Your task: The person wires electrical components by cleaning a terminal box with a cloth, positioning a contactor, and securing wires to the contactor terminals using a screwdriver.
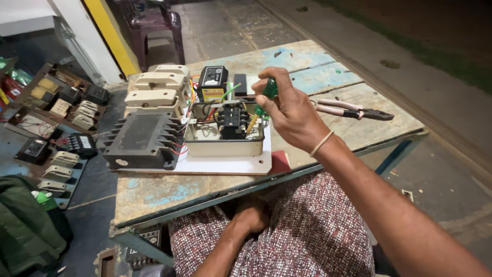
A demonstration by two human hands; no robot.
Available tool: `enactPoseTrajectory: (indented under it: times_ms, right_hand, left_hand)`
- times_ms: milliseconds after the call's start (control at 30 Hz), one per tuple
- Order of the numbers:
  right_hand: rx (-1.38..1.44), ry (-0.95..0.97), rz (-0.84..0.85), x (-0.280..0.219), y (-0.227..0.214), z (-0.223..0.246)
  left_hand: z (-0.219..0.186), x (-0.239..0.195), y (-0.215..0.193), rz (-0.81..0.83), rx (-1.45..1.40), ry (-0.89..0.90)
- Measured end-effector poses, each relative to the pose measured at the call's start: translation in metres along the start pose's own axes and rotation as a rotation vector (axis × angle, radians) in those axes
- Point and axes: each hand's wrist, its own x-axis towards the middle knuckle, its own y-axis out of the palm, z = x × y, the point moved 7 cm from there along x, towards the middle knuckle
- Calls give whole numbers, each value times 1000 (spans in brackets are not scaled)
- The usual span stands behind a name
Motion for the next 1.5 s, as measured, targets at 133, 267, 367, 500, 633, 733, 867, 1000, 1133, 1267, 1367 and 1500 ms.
enactPoseTrajectory:
  times_ms: [133,267,367,500,633,733,867,1000,1133,1267,1367,1500]
  right_hand:
    - [-54,187,63,2,3,-9]
    - [-175,191,19,1,4,-3]
    - [-109,190,34,2,7,-5]
    - [-15,65,104,4,5,4]
    - [-202,208,47,6,4,0]
    - [-229,255,15,5,8,2]
    - [-67,216,65,7,8,4]
    - [-100,298,97,5,4,-3]
    - [-199,306,37,3,7,-4]
    - [-20,90,76,7,8,9]
    - [-77,145,102,7,5,6]
    - [-311,266,41,4,1,3]
  left_hand:
    - [-41,-18,-47,-18,-11,-19]
    - [-87,-52,-89,29,-6,-6]
    - [-123,-77,-130,-241,45,286]
    - [-134,-116,-187,-733,141,438]
    - [-114,-122,-229,-943,181,289]
    - [-104,-120,-249,-1063,185,265]
    - [-91,-99,-259,-990,202,168]
    - [-81,-87,-262,-917,183,87]
    - [-80,-88,-259,-916,209,40]
    - [-78,-90,-257,-903,282,-13]
    - [-76,-86,-259,-913,294,-19]
    - [-72,-85,-260,-935,293,26]
